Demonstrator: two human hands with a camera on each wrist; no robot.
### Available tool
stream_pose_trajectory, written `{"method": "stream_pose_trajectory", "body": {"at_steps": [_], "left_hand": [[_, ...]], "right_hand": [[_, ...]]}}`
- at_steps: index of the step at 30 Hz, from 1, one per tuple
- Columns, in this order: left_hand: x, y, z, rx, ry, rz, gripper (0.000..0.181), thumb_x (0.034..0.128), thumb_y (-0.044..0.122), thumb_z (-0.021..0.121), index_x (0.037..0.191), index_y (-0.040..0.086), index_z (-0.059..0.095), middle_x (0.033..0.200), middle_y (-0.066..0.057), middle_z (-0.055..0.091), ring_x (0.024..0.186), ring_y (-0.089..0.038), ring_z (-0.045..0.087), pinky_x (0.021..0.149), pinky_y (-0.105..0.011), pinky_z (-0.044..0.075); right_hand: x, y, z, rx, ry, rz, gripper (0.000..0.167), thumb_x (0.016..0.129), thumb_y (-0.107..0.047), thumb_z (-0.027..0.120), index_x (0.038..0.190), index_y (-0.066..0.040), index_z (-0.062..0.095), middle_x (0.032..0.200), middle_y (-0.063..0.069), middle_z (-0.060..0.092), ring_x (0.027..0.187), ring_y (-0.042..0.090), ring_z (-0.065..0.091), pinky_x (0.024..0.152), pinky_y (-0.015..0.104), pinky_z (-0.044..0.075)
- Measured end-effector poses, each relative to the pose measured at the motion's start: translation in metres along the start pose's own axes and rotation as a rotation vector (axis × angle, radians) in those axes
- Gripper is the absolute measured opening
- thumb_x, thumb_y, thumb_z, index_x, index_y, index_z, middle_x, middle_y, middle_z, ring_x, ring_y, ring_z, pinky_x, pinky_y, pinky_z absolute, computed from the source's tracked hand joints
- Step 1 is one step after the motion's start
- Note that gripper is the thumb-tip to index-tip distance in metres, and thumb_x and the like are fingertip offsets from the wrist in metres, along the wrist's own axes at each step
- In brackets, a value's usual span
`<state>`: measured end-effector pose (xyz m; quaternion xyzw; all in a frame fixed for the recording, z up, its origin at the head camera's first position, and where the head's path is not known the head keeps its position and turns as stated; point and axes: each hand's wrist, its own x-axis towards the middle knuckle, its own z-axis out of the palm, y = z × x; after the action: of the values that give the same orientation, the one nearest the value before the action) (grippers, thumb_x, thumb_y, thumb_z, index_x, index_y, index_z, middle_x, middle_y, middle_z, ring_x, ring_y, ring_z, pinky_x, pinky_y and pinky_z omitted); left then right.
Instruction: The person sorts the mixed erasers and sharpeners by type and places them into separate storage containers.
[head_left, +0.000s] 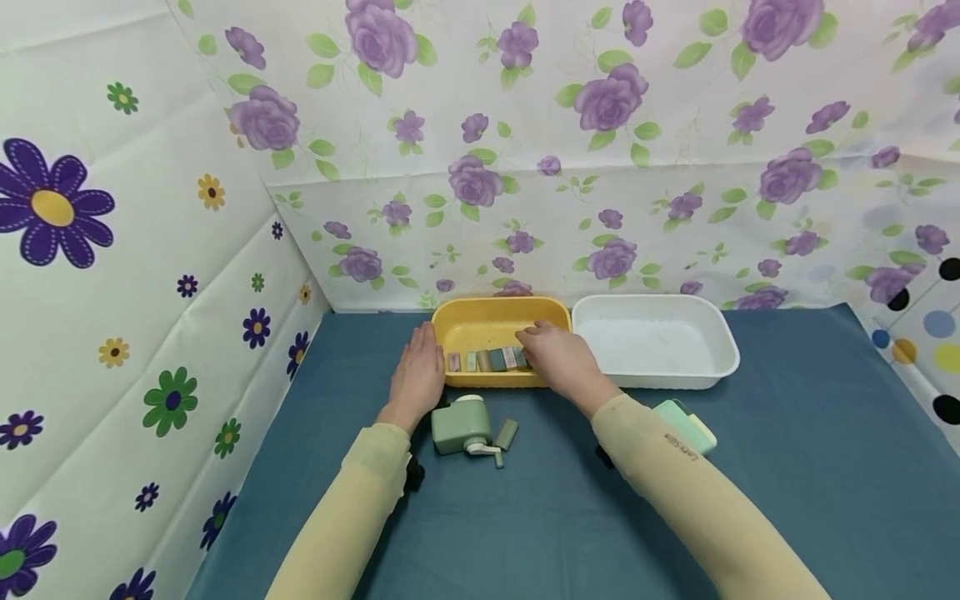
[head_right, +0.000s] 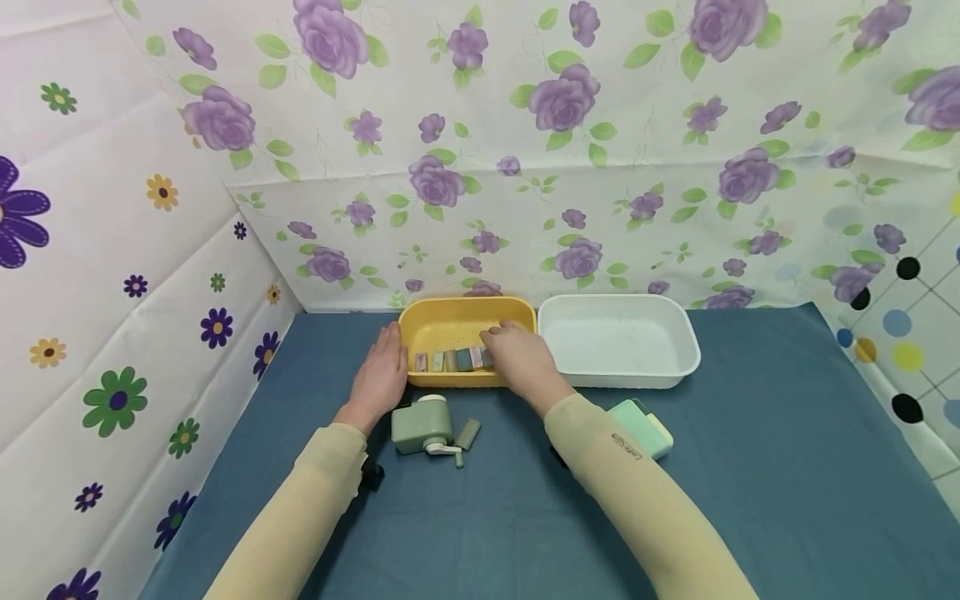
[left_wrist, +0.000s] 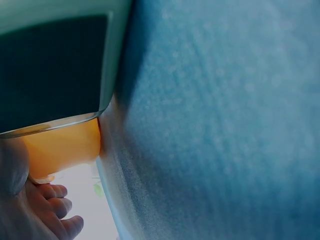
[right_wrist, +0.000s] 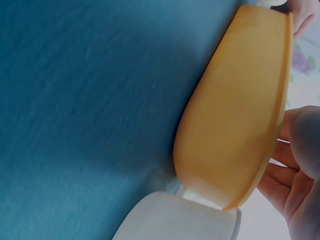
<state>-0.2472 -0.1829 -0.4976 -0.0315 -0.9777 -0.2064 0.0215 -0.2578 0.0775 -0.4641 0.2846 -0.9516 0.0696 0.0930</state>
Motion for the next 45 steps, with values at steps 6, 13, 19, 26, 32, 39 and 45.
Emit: {"method": "stream_pose_trajectory", "body": {"at_steps": [6,13,19,26,32,39,45], "left_hand": [[0.0,0.0,0.0,0.003,-0.001,-0.005,0.059,0.1191,0.024,0.034,0.17,-0.002,0.018,0.176,-0.018,0.022,0.163,-0.034,0.017,0.131,-0.053,0.019],[0.001,-0.001,0.001,0.002,-0.001,-0.003,0.059,0.119,0.023,0.034,0.17,-0.002,0.018,0.176,-0.019,0.022,0.163,-0.034,0.017,0.131,-0.053,0.02],[0.0,-0.001,0.001,0.006,0.003,0.003,0.058,0.1189,0.023,0.034,0.17,-0.002,0.019,0.175,-0.019,0.023,0.163,-0.034,0.018,0.131,-0.054,0.021],[-0.001,0.0,0.001,-0.006,0.012,0.005,0.059,0.1188,0.022,0.035,0.17,-0.003,0.019,0.175,-0.019,0.024,0.163,-0.034,0.018,0.131,-0.054,0.021],[0.0,0.001,0.001,-0.004,0.01,0.001,0.059,0.119,0.023,0.034,0.17,-0.002,0.019,0.175,-0.018,0.023,0.163,-0.033,0.018,0.131,-0.054,0.02],[-0.001,0.001,0.001,-0.006,0.01,0.0,0.059,0.1189,0.023,0.035,0.17,-0.002,0.019,0.175,-0.018,0.023,0.163,-0.033,0.018,0.131,-0.053,0.02],[0.0,0.0,0.002,0.002,0.012,0.001,0.059,0.1187,0.023,0.035,0.17,-0.003,0.019,0.175,-0.019,0.024,0.163,-0.034,0.019,0.13,-0.054,0.022]], "right_hand": [[-0.01,-0.007,-0.001,0.098,0.061,-0.037,0.031,0.101,-0.017,0.078,0.13,-0.007,0.077,0.124,0.009,0.077,0.123,0.033,0.069,0.092,0.05,0.063],[-0.025,-0.015,0.001,0.135,0.134,-0.067,0.031,0.102,-0.022,0.078,0.129,-0.008,0.078,0.121,0.009,0.078,0.115,0.03,0.073,0.083,0.048,0.066],[-0.041,-0.025,-0.004,0.199,0.162,-0.096,0.036,0.102,-0.024,0.077,0.135,-0.01,0.076,0.132,0.009,0.075,0.13,0.032,0.067,0.09,0.049,0.064],[-0.055,-0.036,-0.006,0.251,0.169,-0.135,0.038,0.1,-0.028,0.079,0.134,-0.009,0.077,0.134,0.011,0.074,0.13,0.031,0.067,0.096,0.049,0.061],[-0.067,-0.042,-0.007,0.259,0.184,-0.161,0.038,0.099,-0.03,0.081,0.132,-0.011,0.078,0.131,0.01,0.075,0.122,0.026,0.071,0.093,0.045,0.063],[-0.076,-0.047,-0.006,0.287,0.125,-0.153,0.038,0.099,-0.032,0.081,0.131,-0.011,0.079,0.13,0.01,0.076,0.12,0.024,0.073,0.093,0.045,0.063],[-0.082,-0.048,0.0,0.31,0.054,-0.159,0.037,0.099,-0.032,0.08,0.129,-0.01,0.079,0.129,0.008,0.076,0.117,0.024,0.073,0.09,0.045,0.064]]}}
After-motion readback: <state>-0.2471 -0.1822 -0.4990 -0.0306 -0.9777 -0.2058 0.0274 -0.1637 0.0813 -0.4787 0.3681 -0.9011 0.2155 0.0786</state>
